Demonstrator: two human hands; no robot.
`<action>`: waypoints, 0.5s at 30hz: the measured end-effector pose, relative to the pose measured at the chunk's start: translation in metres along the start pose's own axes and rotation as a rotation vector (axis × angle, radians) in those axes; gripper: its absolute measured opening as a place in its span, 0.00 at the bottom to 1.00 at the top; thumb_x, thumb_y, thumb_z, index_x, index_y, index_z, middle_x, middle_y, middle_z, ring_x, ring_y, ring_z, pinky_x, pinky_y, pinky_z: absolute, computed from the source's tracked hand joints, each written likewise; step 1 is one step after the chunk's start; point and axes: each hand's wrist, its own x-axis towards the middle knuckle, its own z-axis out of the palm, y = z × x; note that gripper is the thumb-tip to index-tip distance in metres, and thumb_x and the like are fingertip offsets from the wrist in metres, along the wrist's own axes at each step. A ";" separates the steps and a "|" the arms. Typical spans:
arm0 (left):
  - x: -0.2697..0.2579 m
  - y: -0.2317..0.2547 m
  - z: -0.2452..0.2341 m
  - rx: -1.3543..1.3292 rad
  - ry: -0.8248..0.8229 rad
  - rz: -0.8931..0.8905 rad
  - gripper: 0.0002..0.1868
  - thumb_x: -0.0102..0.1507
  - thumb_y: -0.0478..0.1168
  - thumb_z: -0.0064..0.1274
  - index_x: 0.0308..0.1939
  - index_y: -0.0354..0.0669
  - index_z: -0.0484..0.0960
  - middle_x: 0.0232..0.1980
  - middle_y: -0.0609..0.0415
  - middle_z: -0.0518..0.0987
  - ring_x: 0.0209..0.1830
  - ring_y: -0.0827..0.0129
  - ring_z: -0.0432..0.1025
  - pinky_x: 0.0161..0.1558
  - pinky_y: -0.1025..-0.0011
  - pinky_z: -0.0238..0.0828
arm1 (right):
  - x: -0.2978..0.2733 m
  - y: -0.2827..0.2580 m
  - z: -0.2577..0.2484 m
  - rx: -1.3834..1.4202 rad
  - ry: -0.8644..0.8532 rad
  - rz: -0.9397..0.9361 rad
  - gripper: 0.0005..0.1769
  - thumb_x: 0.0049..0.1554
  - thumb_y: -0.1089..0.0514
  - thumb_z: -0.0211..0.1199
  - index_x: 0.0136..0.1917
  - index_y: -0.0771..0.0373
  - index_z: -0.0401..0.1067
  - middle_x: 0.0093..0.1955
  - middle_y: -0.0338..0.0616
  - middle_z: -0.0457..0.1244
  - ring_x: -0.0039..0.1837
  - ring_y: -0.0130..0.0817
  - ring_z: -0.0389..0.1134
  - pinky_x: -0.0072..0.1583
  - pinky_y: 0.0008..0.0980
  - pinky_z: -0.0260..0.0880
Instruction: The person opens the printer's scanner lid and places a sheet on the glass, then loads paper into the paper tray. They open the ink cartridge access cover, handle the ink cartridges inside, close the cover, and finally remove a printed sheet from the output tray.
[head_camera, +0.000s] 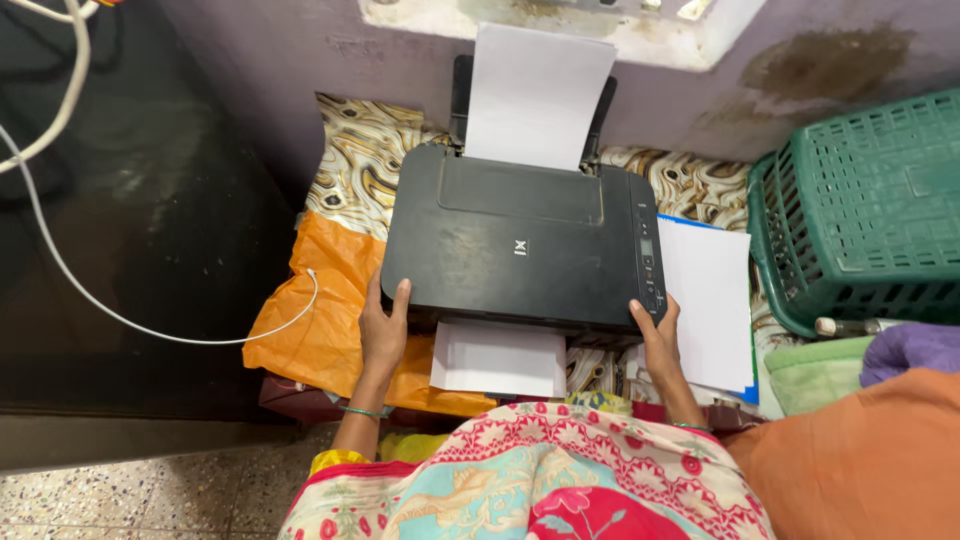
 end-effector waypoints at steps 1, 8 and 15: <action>-0.001 0.000 0.001 -0.003 -0.005 -0.035 0.32 0.67 0.51 0.51 0.71 0.39 0.68 0.67 0.41 0.76 0.67 0.54 0.71 0.65 0.63 0.65 | -0.001 0.000 -0.004 -0.020 -0.021 0.030 0.42 0.60 0.44 0.61 0.77 0.68 0.50 0.70 0.54 0.55 0.70 0.38 0.57 0.72 0.37 0.54; -0.005 -0.013 0.012 -0.046 0.045 -0.006 0.35 0.66 0.43 0.52 0.74 0.33 0.61 0.74 0.38 0.67 0.74 0.50 0.62 0.70 0.62 0.56 | -0.028 -0.040 0.018 -0.336 0.232 -0.271 0.45 0.56 0.56 0.68 0.80 0.69 0.50 0.78 0.61 0.51 0.79 0.52 0.50 0.77 0.46 0.47; 0.002 -0.015 0.015 0.005 0.077 -0.006 0.31 0.66 0.42 0.52 0.71 0.34 0.65 0.69 0.39 0.72 0.69 0.51 0.68 0.67 0.62 0.62 | -0.080 -0.114 0.077 -0.715 -0.209 -0.651 0.55 0.44 0.58 0.75 0.79 0.49 0.52 0.83 0.46 0.46 0.85 0.48 0.40 0.79 0.52 0.35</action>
